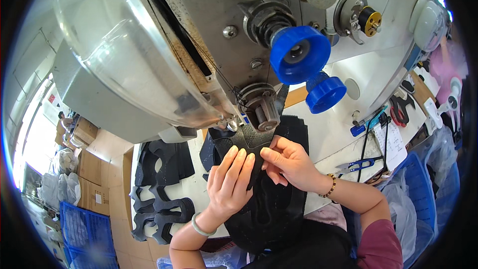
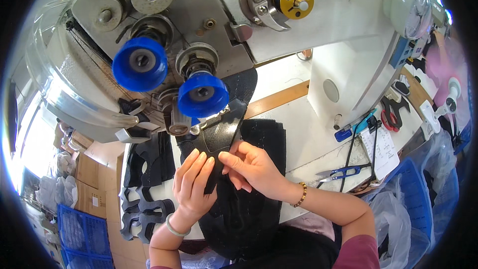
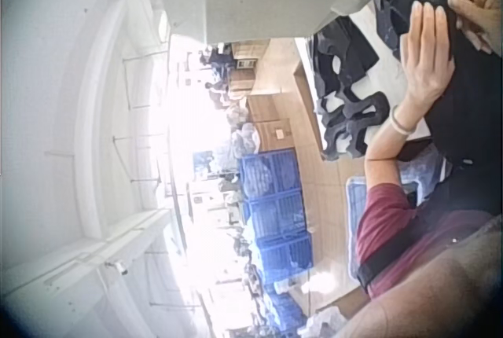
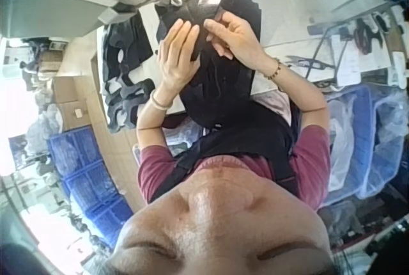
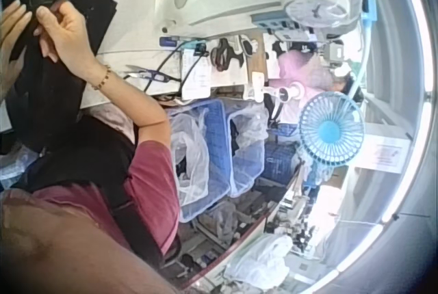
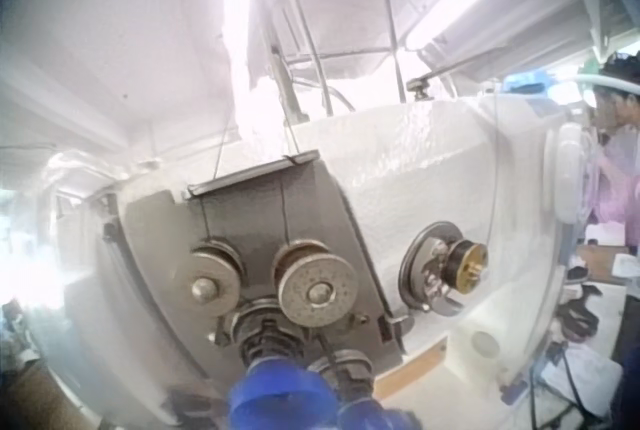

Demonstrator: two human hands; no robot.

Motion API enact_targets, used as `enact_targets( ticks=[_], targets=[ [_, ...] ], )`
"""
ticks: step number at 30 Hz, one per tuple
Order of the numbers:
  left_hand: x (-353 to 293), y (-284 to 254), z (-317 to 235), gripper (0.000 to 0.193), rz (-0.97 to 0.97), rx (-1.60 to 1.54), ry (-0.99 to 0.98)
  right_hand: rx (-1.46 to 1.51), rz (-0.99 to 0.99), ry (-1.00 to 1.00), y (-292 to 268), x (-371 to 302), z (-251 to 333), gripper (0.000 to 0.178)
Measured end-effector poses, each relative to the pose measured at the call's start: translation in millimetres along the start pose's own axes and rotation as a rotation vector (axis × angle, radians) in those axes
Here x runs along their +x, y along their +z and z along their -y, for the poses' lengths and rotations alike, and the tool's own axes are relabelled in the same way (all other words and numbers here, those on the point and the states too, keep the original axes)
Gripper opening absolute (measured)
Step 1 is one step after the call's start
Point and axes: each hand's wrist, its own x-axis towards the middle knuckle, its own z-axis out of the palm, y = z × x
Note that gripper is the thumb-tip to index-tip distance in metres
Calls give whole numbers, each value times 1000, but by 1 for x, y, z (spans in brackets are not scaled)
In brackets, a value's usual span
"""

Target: The person stitches shoe upper components together using a sewing machine, guiding and aligning the pieces under the needle by hand.

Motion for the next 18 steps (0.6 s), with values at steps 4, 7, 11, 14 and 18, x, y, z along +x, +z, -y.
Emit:
enact_targets(
  ticks=[4,7,11,14,18],
  targets=[
    [-3,1,1,46,-20,-33,-18,-16,-20,28,2,1,0,20],
    [-3,1,2,49,-31,-54,-21,-47,-29,32,2,0,2,22],
    [-1,0,1,48,-33,-55,-16,-59,-42,20,2,0,3,22],
    [5,-6,-3,41,1,-30,-33,-29,-82,7,6,1,5,29],
    [12,-15,-3,34,23,50,-19,-57,-164,81,8,2,22,26]
  ],
)
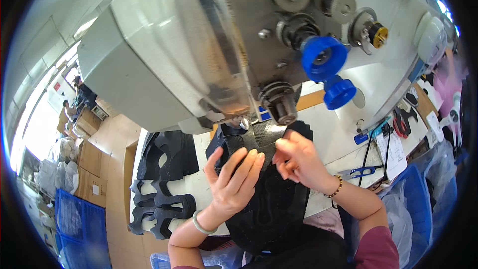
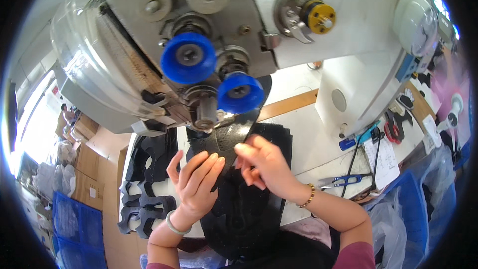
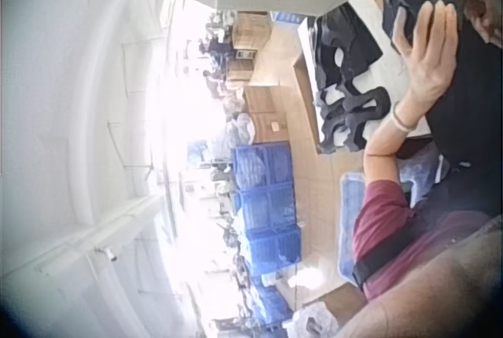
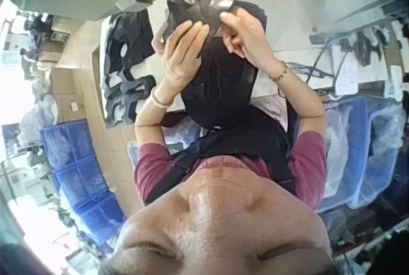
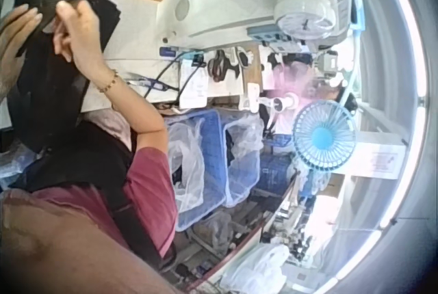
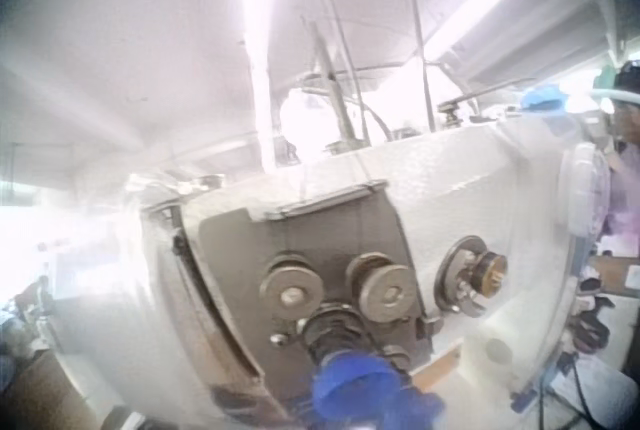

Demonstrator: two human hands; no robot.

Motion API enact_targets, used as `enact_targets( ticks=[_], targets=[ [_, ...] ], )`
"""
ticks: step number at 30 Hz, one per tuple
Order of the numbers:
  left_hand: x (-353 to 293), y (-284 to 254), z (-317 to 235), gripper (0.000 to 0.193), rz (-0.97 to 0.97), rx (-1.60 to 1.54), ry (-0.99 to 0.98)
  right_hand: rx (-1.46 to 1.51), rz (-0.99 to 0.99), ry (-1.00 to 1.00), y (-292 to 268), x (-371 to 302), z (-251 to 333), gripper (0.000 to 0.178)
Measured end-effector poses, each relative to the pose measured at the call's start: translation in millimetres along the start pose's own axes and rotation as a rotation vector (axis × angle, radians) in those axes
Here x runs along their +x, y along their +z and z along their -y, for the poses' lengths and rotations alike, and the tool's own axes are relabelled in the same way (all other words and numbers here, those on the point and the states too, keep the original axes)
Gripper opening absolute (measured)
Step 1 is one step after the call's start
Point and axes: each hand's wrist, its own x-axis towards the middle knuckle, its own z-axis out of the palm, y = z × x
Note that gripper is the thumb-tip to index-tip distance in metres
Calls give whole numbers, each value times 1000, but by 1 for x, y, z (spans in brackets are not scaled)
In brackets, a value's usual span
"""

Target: The person stitches shoe upper components together using a sewing machine, guiding and aligning the pieces under the needle by hand.

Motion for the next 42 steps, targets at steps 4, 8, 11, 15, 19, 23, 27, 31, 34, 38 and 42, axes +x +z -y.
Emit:
enact_targets(
  ticks=[4,8,11,15,19,23,27,31,34,38,42],
  targets=[
    [6,-3,8,31,10,-76,100,155,-62,-17,-25,24,5,27],
    [9,-5,13,29,7,-35,179,218,-13,-89,-36,41,-1,28],
    [9,-3,16,31,22,-35,188,180,-14,-111,-44,45,-10,27],
    [9,-6,19,36,39,-67,190,110,-55,-125,-38,40,-5,18],
    [8,-1,27,37,6,-83,189,125,-30,-165,-41,43,-8,10],
    [9,3,31,37,-24,-96,193,64,-30,-178,-38,45,-2,11],
    [15,0,34,18,-11,-76,186,100,33,-235,-40,48,-4,11],
    [17,7,36,18,-32,-78,187,80,-60,-207,-46,51,-10,14],
    [19,10,39,22,-51,-81,181,134,-152,-211,-36,53,-8,18],
    [17,15,42,30,-51,-139,115,141,-99,-256,-53,58,-20,20],
    [12,23,47,26,-68,-224,29,260,44,-176,-60,60,-13,19]
  ],
)
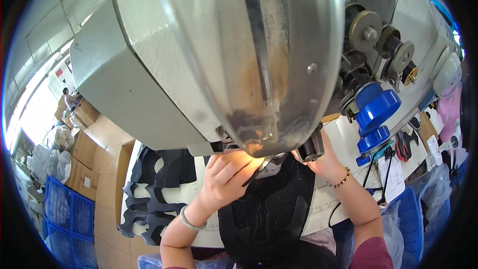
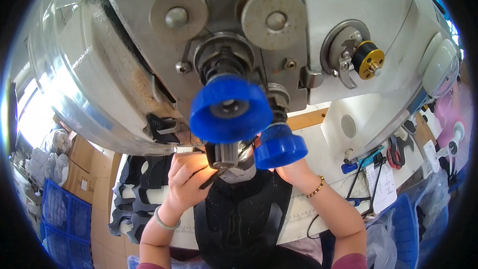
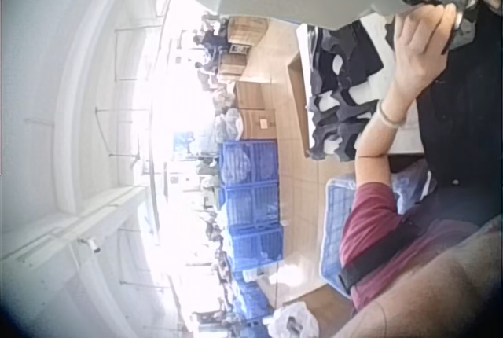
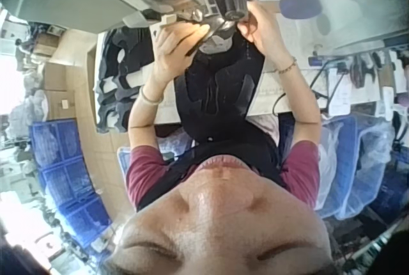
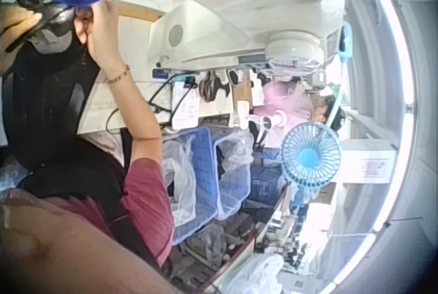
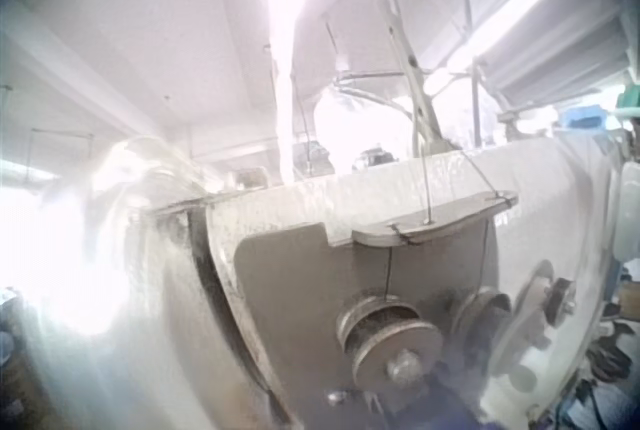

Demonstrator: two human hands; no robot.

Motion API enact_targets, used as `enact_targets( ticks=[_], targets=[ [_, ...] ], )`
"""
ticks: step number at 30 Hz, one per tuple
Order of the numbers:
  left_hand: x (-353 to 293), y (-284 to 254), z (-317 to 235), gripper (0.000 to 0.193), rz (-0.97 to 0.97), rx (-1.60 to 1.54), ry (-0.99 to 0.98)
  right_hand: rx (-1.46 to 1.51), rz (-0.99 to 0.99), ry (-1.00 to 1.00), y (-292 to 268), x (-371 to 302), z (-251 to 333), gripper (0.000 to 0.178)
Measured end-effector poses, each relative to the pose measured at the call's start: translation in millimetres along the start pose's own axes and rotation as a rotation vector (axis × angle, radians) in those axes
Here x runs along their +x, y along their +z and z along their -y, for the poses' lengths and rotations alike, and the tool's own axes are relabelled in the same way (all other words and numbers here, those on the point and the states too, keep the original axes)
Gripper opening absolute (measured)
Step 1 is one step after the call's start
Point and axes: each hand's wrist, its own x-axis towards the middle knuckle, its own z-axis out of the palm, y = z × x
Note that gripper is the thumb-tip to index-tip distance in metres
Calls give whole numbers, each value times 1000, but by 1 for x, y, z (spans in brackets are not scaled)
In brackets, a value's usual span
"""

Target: The person stitches shoe upper components together using a sewing machine, guiding and aligning the pieces under the needle by hand.

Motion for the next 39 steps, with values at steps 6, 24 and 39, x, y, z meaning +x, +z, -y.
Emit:
enact_targets(
  ticks=[6,24,39],
  targets=[
    [1,0,12,26,-38,-159,-47,2,8,70,23,-3,16,19],
    [5,-3,-16,18,40,51,-138,-133,-68,-131,31,-32,5,16],
    [-1,5,-9,17,-32,133,0,-80,-57,-84,35,-51,-18,28]
  ],
)
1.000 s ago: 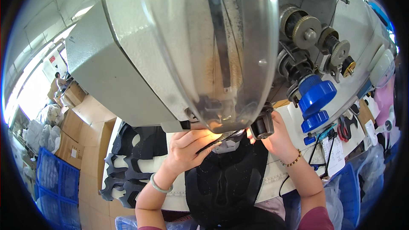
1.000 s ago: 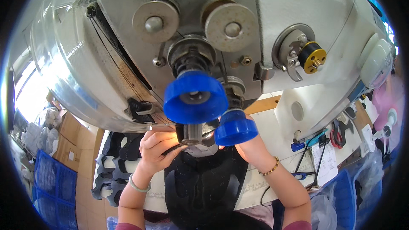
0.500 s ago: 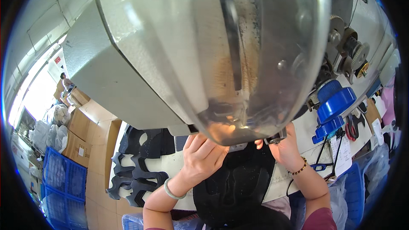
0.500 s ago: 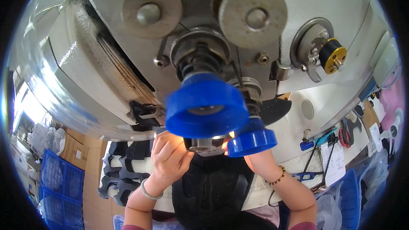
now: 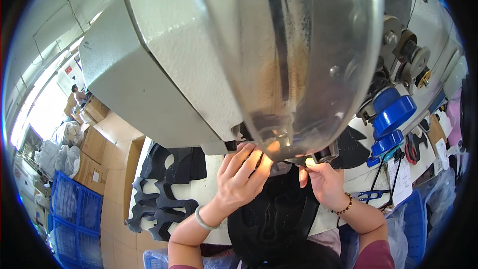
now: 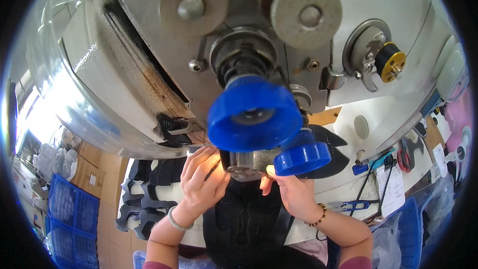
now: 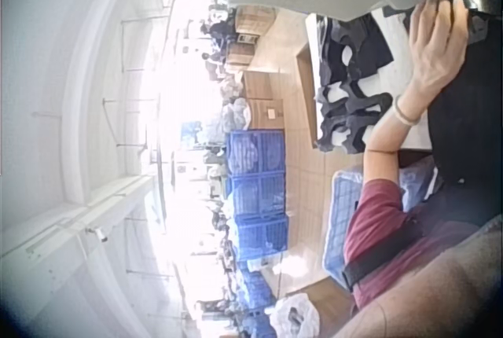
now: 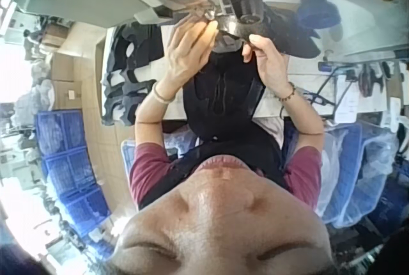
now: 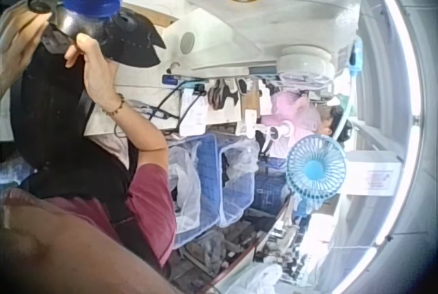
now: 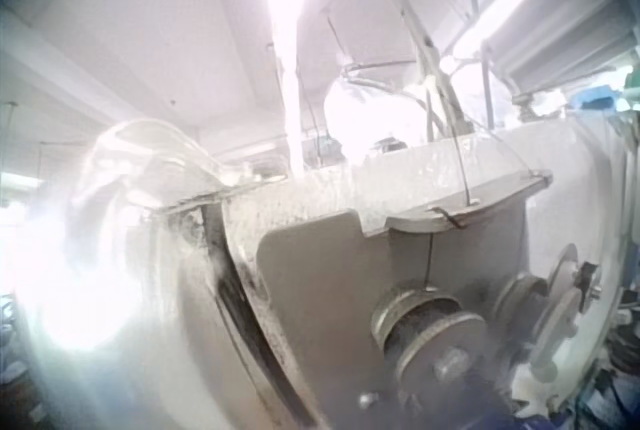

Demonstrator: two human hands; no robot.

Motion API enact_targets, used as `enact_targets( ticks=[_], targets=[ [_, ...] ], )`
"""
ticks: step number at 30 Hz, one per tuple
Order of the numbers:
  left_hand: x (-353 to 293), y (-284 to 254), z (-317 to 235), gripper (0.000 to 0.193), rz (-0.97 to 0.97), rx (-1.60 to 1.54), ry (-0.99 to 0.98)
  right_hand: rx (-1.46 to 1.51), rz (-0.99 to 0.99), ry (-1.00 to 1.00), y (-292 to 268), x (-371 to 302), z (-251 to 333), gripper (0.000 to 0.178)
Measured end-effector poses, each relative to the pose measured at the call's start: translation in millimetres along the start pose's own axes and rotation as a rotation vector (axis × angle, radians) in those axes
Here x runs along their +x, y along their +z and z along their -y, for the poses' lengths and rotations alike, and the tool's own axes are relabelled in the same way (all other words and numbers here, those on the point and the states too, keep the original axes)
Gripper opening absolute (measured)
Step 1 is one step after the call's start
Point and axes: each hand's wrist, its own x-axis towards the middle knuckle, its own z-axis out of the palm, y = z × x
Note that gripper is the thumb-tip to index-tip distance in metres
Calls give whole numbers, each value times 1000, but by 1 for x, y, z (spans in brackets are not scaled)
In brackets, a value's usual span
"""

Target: The person stitches shoe upper components together using a sewing machine, guiding and aligning the pieces under the needle by hand.

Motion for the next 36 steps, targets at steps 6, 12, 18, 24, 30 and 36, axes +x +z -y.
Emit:
enact_targets(
  ticks=[6,12,18,24,30,36],
  targets=[
    [-3,8,5,21,-48,13,-4,-87,63,123,2,-10,-2,34],
    [-17,22,10,20,-123,-114,-151,-234,103,115,12,-21,-7,38],
    [-19,18,15,18,-5,-226,-346,-260,107,56,7,-10,-5,37],
    [-10,14,13,9,-28,-216,-343,-213,41,12,9,-7,-3,27],
    [-4,15,11,10,-61,-247,-309,-169,155,-23,4,-7,-5,33],
    [-14,22,12,13,-71,-195,-339,-145,117,-86,9,-1,2,23]
  ],
)
